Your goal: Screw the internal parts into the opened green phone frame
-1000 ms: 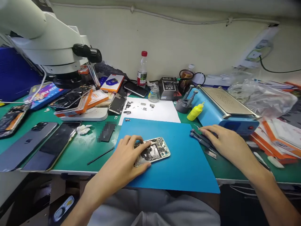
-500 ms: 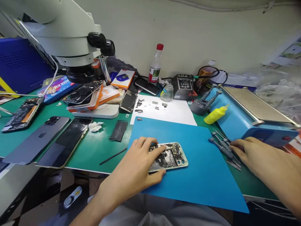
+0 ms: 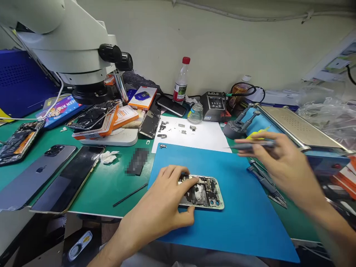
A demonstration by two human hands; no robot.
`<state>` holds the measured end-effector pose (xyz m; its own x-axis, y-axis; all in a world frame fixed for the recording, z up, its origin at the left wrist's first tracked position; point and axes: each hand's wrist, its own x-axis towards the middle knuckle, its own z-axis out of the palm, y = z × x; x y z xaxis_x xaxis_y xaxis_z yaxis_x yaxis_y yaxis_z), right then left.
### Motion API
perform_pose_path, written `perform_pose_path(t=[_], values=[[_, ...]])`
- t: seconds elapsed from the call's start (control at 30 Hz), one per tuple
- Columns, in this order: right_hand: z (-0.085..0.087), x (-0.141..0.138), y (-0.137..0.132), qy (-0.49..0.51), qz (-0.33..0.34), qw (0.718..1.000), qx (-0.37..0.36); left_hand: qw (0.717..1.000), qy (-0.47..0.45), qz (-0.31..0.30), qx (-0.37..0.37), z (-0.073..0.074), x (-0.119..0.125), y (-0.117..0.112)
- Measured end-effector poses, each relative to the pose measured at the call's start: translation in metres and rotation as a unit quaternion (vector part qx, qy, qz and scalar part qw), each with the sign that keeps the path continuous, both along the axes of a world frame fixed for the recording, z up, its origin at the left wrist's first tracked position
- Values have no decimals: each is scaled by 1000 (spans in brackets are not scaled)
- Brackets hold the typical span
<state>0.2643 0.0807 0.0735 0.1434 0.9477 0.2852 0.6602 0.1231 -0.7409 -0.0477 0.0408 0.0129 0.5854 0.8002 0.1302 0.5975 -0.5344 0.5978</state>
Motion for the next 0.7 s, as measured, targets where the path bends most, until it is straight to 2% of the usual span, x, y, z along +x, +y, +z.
perform_pose_path(t=[0.13, 0.27, 0.37, 0.53, 0.7], values=[[-19, -28, 53, 51, 102, 992, -45, 1000, 10, 10, 17, -1, 4, -4], [-34, -38, 86, 73, 135, 986, -60, 998, 42, 3, 54, -3, 7, -8], [-40, -40, 93, 83, 143, 984, -69, 996, 55, 8, 64, -3, 9, -9], [-48, -38, 97, 104, 144, 981, -82, 998, 25, 33, 49, -4, 13, -7], [-47, -36, 99, 137, 132, 978, -82, 998, 17, 36, 52, -8, 14, -3]])
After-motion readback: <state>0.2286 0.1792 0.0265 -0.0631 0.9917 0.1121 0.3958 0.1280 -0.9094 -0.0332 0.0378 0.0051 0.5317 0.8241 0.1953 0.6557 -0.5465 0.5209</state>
